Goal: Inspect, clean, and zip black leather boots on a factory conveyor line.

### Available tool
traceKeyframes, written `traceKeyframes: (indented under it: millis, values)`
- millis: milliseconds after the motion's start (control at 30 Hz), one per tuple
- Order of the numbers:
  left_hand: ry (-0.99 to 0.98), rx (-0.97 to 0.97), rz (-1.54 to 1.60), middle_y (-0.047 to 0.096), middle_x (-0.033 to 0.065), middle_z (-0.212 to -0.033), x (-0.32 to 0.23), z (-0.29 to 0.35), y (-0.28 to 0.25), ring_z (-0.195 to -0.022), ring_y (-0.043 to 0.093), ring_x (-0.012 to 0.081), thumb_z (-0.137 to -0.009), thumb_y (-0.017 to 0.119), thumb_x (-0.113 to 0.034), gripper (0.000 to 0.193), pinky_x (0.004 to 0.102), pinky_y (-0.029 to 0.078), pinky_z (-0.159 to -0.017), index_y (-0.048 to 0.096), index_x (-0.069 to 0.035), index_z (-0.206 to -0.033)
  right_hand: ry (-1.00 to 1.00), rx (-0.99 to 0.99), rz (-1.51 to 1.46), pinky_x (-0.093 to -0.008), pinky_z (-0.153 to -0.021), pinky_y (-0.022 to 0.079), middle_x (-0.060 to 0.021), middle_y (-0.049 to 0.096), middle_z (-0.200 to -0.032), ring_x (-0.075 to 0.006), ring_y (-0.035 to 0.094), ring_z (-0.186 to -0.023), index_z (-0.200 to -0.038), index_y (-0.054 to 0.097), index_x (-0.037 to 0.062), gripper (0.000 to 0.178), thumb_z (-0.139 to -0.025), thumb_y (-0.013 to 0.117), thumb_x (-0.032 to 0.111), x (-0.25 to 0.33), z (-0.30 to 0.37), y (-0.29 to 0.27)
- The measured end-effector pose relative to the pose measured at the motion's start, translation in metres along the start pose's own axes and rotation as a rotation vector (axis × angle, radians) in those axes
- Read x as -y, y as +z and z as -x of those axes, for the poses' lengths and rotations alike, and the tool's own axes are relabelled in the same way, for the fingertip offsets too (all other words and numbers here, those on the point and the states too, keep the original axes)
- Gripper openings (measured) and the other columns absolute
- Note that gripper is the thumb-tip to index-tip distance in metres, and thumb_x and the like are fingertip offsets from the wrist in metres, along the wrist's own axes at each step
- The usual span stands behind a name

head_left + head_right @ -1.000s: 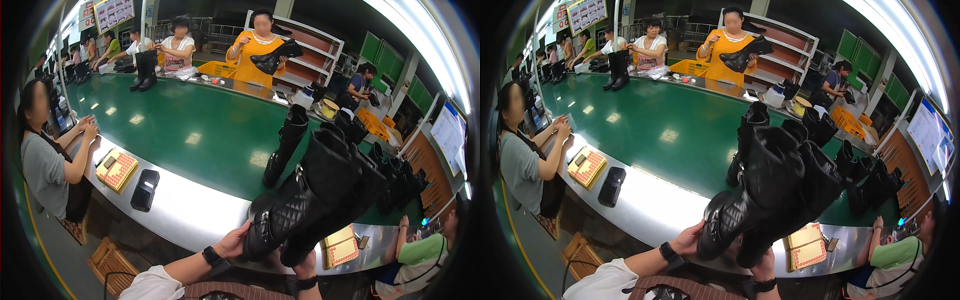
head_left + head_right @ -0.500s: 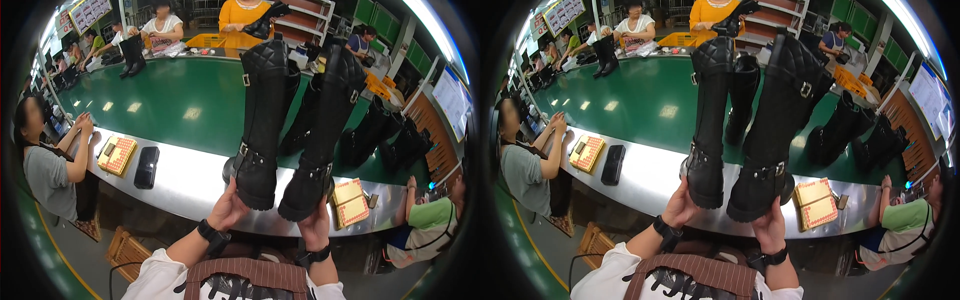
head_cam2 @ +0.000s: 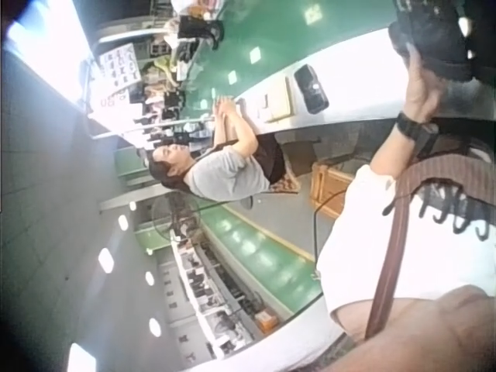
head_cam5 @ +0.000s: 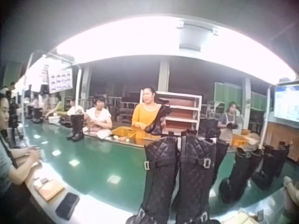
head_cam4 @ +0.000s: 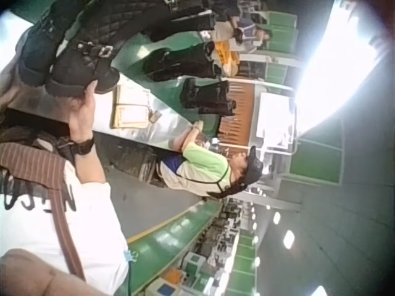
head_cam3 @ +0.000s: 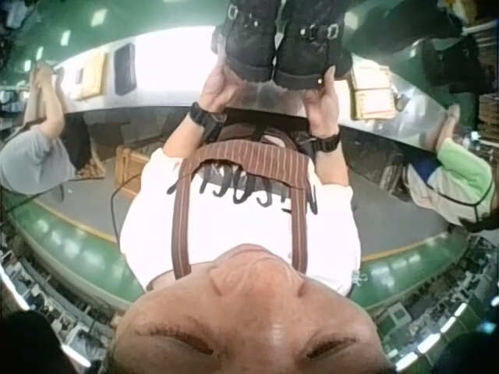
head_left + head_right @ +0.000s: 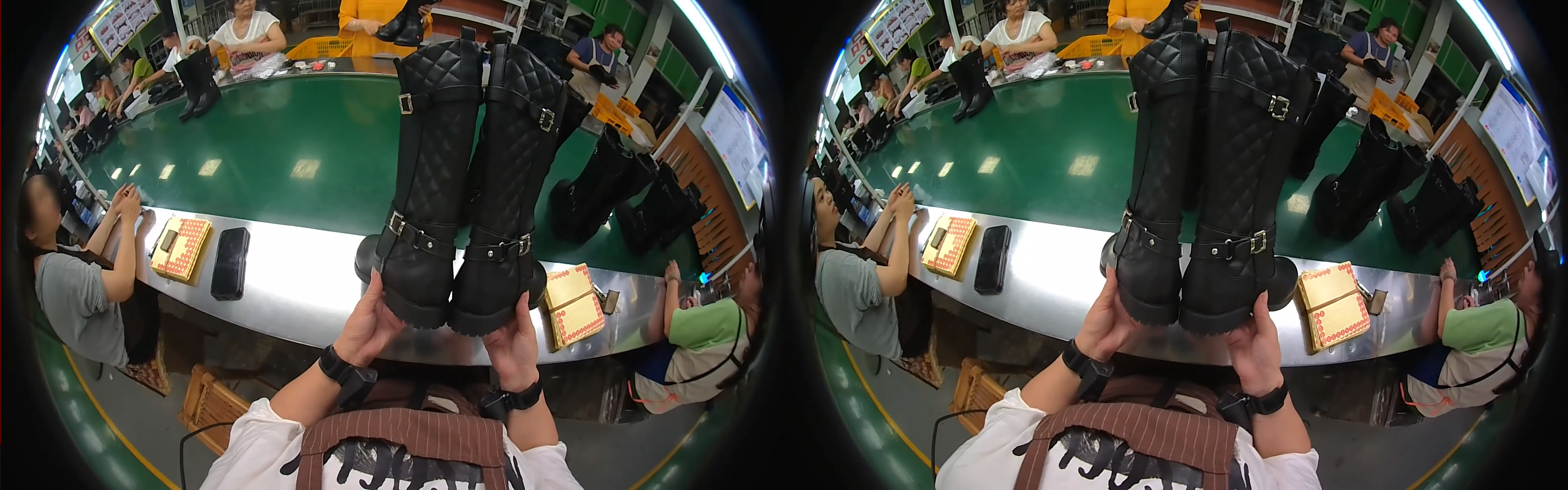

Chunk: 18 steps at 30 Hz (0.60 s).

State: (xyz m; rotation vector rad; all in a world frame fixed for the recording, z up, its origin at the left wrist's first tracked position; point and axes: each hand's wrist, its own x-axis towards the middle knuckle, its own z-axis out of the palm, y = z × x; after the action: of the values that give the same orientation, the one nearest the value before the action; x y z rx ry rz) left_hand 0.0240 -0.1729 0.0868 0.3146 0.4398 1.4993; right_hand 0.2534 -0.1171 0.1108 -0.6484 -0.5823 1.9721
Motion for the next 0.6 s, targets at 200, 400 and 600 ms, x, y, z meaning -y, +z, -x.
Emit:
traceKeyframes:
  millis: [200,400,600]
  values:
    - [0.015,-0.001,0.014,0.041,0.0094,-0.147,0.007,-0.002,-0.007,-0.133,0.042,0.0252,-0.098,0.043,-0.047,0.062,0.0447,0.033,-0.112,0.029,-0.010,-0.146,-0.068,-0.023,0.083,-0.0398,-0.099,0.045,-0.0080,0.055,-0.134,-0.0237,0.057,-0.116,-0.137,0.044,0.0093,0.052,-0.099,0.044,0.044,-0.011,0.001,-0.013]
    - [0.006,-0.019,-0.001,0.041,0.0109,-0.146,0.012,0.002,-0.020,-0.133,0.043,0.0272,-0.097,0.046,-0.045,0.063,0.0480,0.034,-0.110,0.027,-0.010,-0.146,-0.111,-0.023,0.103,-0.0419,-0.100,0.043,-0.0094,0.054,-0.134,-0.0258,0.054,-0.119,-0.137,0.043,0.0078,0.050,-0.099,0.047,0.041,-0.017,0.000,-0.027]
    - [0.001,0.001,0.046,0.040,0.0103,-0.146,0.016,-0.006,-0.024,-0.133,0.042,0.0276,-0.096,0.050,-0.042,0.063,0.0479,0.034,-0.110,0.027,-0.013,-0.146,-0.119,-0.038,0.071,-0.0443,-0.101,0.043,-0.0101,0.054,-0.135,-0.0275,0.053,-0.121,-0.138,0.042,0.0073,0.053,-0.098,0.049,0.042,-0.016,-0.002,-0.033]
